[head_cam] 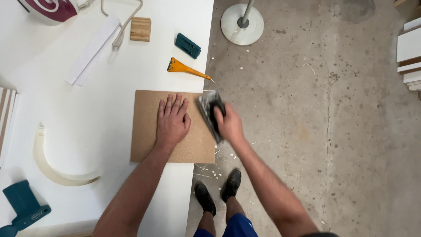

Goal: The person assembles a wooden box by sanding the edges of a board, attaching a white strip with an iron, and securing it with a staple gun. The person repeats the sanding process on the assembled box.

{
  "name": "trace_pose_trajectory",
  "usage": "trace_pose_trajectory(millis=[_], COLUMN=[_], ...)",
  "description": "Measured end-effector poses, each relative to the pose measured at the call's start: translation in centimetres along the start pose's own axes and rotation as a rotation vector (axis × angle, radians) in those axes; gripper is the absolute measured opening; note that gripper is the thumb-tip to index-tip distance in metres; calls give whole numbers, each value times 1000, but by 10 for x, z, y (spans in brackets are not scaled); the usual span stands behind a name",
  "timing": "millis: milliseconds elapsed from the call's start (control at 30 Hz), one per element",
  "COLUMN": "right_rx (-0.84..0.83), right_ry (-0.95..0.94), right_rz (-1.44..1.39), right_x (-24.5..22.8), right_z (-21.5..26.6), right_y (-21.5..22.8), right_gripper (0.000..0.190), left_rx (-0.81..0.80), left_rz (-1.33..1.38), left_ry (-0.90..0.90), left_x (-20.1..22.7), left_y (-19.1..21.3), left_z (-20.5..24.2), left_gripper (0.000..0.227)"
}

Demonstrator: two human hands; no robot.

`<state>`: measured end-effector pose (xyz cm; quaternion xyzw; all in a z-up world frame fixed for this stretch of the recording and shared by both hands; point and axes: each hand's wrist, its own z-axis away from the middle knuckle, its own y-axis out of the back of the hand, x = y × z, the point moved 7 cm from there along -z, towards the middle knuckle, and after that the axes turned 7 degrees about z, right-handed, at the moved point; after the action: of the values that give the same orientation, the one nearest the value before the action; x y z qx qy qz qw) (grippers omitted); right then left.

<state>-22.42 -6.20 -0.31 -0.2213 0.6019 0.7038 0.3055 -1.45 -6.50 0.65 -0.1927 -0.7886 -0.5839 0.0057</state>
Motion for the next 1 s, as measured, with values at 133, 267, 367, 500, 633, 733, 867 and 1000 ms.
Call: trace_pose_trajectory(millis=[133,267,367,500,633,733,867,1000], right_rx=[-87,52,99,-45,-135,-46,56,-87], right_ry=[-71,74,79,-1,-33,-1,95,40], right_rz=[120,153,179,194,246,253,288,257], right_x=[26,1,-12,-13,4,-7,-38,-8], right_z=[138,30,-32,71,115,-18,-23,129], right_y=[-23,-13,-3,-11,-28,-22,-4,-26], right_gripper=[35,34,35,35,37,38,35,33], left_rx=[-45,-66,-80,-67,-128,-126,-122,-96], left_rz=[-8,9,-5,-1,2,20,32,22], left_ry=[27,37,34,34,58,62,47,28], left_x=[-3,-4,-4,-8,-9,-9,-9,-8], left_y=[-3,-4,-9,-12,-13,-11,-13,-9], left_z=[-2,-2,7,-2,1,3,1,1], left_gripper=[51,50,50,51,52,51,50,52])
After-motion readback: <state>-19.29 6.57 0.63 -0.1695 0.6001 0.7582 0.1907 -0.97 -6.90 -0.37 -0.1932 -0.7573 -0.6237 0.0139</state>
